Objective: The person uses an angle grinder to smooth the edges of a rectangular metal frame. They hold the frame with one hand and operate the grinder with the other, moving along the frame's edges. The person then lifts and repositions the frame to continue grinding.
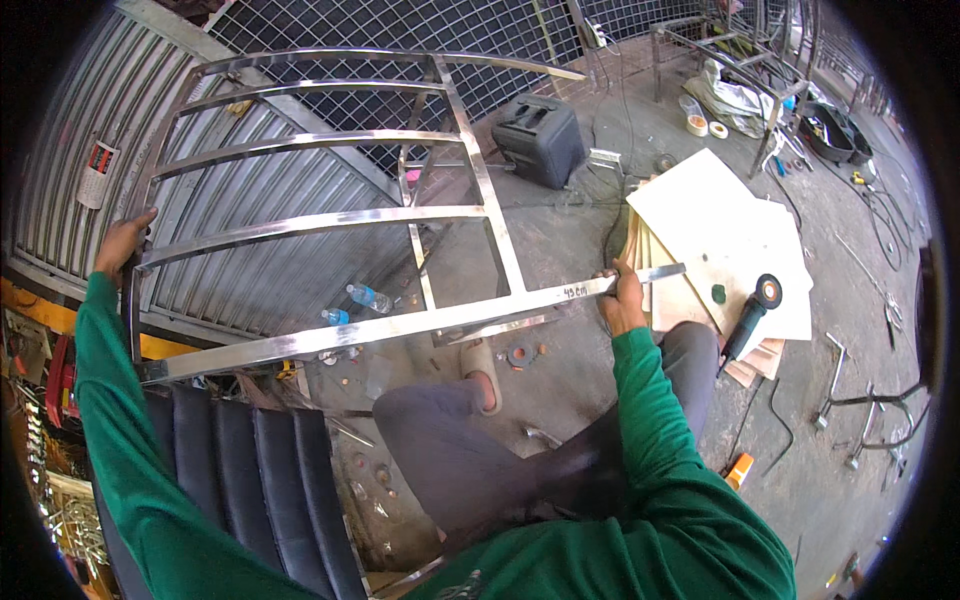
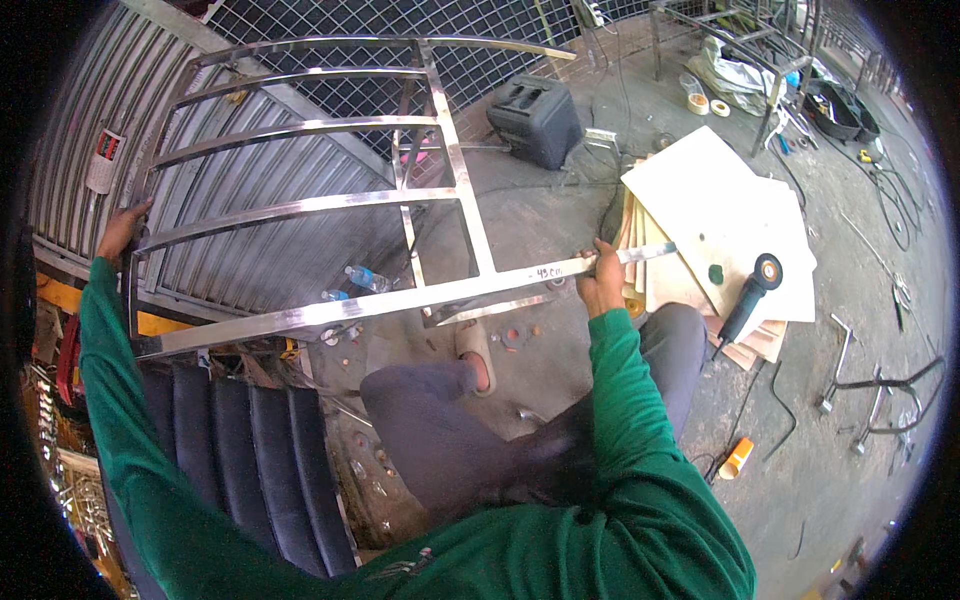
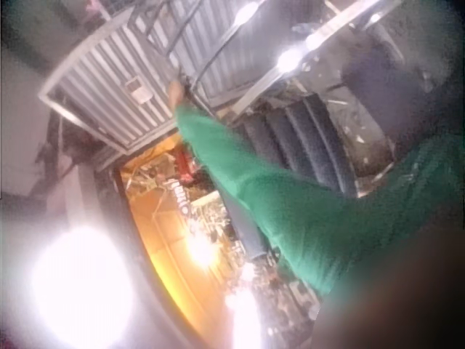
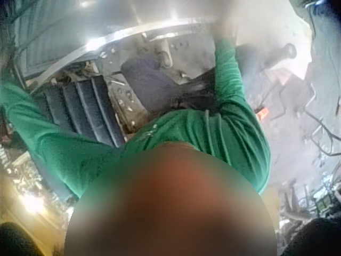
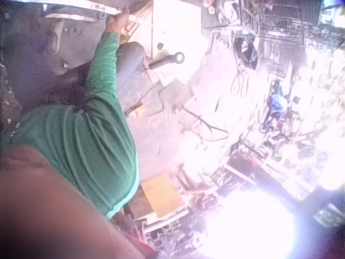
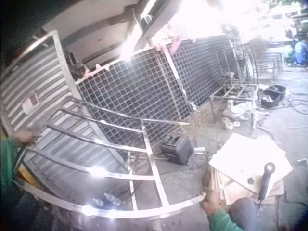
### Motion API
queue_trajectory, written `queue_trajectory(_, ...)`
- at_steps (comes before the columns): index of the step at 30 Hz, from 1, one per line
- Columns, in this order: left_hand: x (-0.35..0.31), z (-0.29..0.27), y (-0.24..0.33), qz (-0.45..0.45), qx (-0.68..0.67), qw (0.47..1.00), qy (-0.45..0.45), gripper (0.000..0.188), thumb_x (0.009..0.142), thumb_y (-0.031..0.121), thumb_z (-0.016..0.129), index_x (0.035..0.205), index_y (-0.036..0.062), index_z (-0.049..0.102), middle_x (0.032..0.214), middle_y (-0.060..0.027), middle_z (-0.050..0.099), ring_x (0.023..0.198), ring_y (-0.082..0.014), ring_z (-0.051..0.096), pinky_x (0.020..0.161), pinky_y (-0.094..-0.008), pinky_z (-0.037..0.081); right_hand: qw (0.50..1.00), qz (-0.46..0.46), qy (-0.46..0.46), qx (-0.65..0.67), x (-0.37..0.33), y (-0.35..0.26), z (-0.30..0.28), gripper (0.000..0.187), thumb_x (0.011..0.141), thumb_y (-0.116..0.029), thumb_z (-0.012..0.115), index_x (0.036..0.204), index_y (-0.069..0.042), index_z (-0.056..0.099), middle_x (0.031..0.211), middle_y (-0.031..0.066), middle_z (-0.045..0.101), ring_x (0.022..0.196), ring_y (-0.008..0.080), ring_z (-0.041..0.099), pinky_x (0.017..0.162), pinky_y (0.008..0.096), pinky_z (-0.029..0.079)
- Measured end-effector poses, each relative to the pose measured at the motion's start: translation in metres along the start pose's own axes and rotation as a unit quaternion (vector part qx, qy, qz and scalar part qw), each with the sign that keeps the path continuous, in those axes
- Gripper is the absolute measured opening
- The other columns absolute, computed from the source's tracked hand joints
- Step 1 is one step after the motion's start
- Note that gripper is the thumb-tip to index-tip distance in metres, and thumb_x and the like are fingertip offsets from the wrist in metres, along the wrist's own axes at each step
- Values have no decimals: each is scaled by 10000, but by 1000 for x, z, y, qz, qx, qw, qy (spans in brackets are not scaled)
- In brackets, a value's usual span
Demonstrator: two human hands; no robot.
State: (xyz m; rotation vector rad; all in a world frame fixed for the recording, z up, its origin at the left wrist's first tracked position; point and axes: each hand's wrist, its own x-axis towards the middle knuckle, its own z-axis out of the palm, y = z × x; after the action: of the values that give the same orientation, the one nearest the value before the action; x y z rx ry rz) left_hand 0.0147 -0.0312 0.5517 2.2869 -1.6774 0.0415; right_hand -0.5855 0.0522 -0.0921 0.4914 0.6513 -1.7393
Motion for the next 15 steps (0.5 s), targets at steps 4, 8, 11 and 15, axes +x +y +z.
queue_trajectory(4, 45, 19, -29, 206, 243, 943, 96, 581, 867, 416, 771, 997, -145, 698, 904, -287, 695, 839, -428, 683, 821, -511, 510, 999, 10, -1, -32, 0, -2, 5, 95, 974, -78, 637, 1011, -52, 553, 750, 55, 532, 636, 220, 560, 692, 429, 545)
queue_trajectory(8, 51, 25, -49, 98, 205, 966, 124, 584, 870, 403, 773, 1016, -156, 690, 988, -359, 695, 992, -505, 674, 890, -531, 499, 998, 6, 17, 67, 16, -36, 9, 195, 945, -138, 706, 912, -82, 522, 672, 57, 512, 645, 237, 585, 643, 404, 546)
queue_trajectory(11, 46, 22, -58, 61, 232, 964, 117, 584, 868, 407, 775, 1019, -151, 692, 1016, -360, 694, 1025, -514, 664, 901, -532, 496, 996, 37, -2, 86, 24, -37, 17, 242, 948, -162, 709, 884, -104, 484, 642, 31, 445, 561, 194, 507, 548, 355, 496)
queue_trajectory(15, 35, 13, -72, 121, 314, 934, 119, 582, 869, 402, 777, 1049, -144, 688, 1078, -364, 683, 1063, -498, 661, 913, -531, 491, 989, -3, -22, 146, 9, -43, 24, 300, 962, -158, 695, 841, -121, 423, 630, 0, 389, 515, 130, 423, 473, 285, 423)
